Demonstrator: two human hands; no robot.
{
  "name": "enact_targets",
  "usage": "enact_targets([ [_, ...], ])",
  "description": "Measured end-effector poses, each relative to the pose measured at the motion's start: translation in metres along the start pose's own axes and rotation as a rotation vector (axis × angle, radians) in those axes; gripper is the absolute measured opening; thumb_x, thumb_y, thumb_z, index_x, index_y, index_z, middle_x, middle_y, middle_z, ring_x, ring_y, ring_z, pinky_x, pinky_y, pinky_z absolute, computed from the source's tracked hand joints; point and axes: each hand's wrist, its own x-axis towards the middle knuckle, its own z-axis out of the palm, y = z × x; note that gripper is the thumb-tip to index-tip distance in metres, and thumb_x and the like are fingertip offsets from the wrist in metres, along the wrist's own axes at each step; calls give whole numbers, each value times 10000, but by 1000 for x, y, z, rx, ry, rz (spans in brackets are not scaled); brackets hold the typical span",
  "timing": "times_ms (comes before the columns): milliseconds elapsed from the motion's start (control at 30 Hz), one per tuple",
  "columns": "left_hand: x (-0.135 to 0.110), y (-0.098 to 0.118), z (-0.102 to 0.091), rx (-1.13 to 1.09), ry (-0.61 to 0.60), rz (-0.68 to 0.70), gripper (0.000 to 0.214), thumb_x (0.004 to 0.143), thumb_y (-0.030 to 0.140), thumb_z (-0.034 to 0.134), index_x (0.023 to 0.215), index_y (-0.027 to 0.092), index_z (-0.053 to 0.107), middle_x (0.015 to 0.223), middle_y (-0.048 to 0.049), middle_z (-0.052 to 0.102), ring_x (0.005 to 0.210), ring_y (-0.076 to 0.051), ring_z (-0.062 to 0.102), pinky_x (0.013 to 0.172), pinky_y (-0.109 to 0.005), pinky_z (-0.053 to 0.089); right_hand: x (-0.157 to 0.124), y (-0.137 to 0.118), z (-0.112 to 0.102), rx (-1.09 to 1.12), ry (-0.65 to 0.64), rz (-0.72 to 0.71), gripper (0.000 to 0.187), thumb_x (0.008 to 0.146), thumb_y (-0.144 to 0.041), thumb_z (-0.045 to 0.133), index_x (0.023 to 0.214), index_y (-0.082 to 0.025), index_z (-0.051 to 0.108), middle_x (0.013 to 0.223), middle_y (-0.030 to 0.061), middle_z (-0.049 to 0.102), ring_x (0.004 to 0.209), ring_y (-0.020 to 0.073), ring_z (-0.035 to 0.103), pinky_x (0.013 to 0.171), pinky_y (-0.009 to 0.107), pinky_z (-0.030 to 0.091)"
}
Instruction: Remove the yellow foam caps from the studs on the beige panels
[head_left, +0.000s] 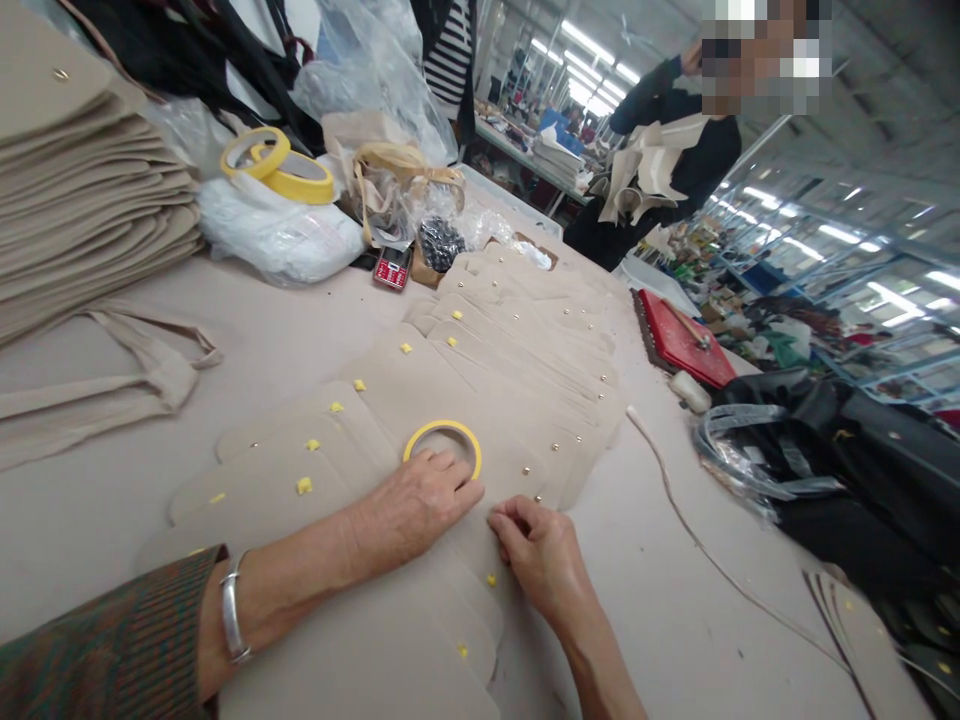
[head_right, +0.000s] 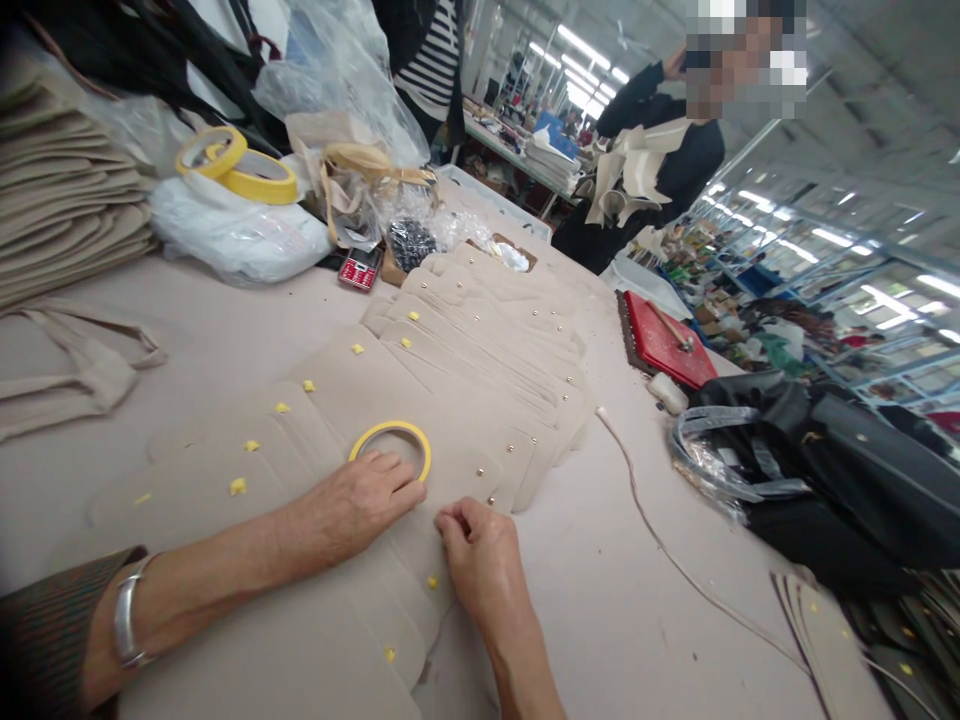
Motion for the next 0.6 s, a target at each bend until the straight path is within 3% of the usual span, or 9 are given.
enact_targets([
  [67,1,0,0,4,-3,1,96,897,97,489,891,188,517,848,-52,549,775,-231,464,690,-356,343,-2,6,0,35,11,35,215,826,-304,589,990,-200,681,477,-55,544,449,139,527,468,227,382],
  [133,1,0,-1,7,-5,1,99,891,89,492,884,184,518,843,-55,550,770,-229,464,686,-354,343,-6,13,0,116,41,98,294,829,-369,612,1064,-193,623,478,-72,530,426,138,511,447,226,378],
  [200,2,0,-2,6,-6,-1,99,887,86,496,874,182,516,837,-56,548,764,-228,462,679,-352,345,-12,20,0,227,53,138,271,851,-436,590,956,-187,616,525,-51,560,447,136,522,440,224,387],
  [267,3,0,-4,0,0,-5,102,889,84,489,867,181,511,834,-55,543,761,-227,462,669,-349,346,-17,23,0,260,59,81,267,879,-436,557,841,-183,635,613,-8,619,538,144,572,497,229,428],
  [400,4,0,-9,-17,33,-2,120,905,79,449,865,179,503,843,-55,533,756,-219,463,642,-336,349,-24,16,5,60,129,-133,205,894,-308,556,809,-191,703,775,34,702,719,166,638,675,248,466],
  [600,5,-1,-15,-28,52,30,131,905,76,437,861,183,500,832,-46,528,735,-211,481,618,-328,371,-17,4,16,-143,211,-160,188,890,-231,540,791,-195,696,749,25,692,695,166,634,673,252,437],
])
